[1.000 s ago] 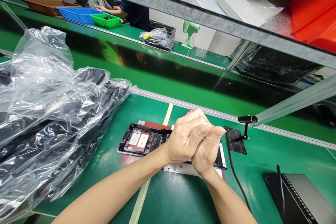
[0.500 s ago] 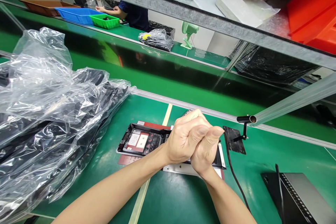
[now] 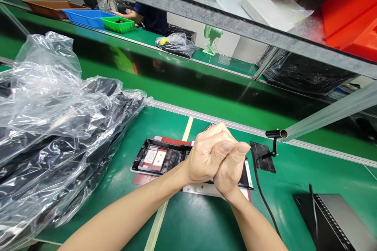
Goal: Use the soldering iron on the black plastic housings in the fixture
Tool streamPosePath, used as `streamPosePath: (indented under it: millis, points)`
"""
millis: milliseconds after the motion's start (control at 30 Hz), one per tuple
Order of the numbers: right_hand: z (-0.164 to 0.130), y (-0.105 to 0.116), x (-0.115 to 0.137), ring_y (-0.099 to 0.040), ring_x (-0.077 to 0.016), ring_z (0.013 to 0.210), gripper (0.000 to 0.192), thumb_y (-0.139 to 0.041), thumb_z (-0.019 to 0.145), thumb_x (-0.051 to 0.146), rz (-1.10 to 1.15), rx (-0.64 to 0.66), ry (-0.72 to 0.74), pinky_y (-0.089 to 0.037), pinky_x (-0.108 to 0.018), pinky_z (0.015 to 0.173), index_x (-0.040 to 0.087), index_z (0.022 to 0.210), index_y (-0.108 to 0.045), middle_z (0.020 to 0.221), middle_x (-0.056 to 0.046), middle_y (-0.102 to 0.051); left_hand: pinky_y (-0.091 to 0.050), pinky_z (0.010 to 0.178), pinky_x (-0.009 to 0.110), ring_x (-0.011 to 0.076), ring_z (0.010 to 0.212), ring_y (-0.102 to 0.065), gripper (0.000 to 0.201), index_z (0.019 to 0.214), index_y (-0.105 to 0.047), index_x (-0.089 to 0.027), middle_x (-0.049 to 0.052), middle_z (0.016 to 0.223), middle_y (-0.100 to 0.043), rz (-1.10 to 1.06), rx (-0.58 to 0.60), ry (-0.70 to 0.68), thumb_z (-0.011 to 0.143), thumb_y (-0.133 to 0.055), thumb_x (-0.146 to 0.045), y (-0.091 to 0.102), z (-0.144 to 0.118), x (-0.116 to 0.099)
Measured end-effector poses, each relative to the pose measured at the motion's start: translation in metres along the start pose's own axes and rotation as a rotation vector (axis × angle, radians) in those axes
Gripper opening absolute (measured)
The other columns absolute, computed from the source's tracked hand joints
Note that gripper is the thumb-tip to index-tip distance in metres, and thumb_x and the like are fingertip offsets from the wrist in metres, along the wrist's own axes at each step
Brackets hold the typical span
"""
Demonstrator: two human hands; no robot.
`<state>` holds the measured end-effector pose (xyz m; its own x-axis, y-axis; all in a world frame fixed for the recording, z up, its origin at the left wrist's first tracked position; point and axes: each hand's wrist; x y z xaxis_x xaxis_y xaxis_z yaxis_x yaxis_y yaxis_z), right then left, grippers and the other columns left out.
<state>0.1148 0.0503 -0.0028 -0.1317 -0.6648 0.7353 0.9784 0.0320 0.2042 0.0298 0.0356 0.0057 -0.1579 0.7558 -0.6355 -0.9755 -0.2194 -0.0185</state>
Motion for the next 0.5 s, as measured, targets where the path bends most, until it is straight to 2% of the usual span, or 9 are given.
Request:
streamPosePath:
  millis: [300,500]
  points:
    - [-0.0012,-0.001,-0.0028,-0.035,-0.0099,0.049,0.058,-0.026,0.105,0.058,0.066,-0.009,-0.023,-0.031,-0.028,0.046,0.022,0.061,-0.038,0.054,0.005,-0.042,-0.045,0.071,0.033,0.0185,0.077,-0.058,0.044,0.081,-0.065,-0.015,0.006,0.073,-0.067,0.001,0.0,0.001,0.107,-0.038,-0.038,0.0003,-0.0001,0.0]
    - [-0.0028,0.0004,-0.0036,-0.031,-0.0117,0.049,0.056,-0.03,0.104,0.059,0.086,-0.01,-0.059,-0.028,-0.031,0.045,0.024,0.06,-0.037,0.053,0.004,-0.038,-0.045,0.07,0.033,0.0177,0.074,-0.057,0.046,0.079,-0.065,-0.015,0.006,0.073,-0.066,0.02,-0.005,-0.001,0.107,-0.037,-0.04,0.0002,-0.0004,-0.0003]
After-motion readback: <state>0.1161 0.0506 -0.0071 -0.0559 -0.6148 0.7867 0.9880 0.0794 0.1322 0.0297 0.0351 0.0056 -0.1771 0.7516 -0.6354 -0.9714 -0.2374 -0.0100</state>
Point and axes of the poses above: each hand's wrist, its own z-axis towards the middle knuckle, its own y-axis out of the back of the hand, x = y × z
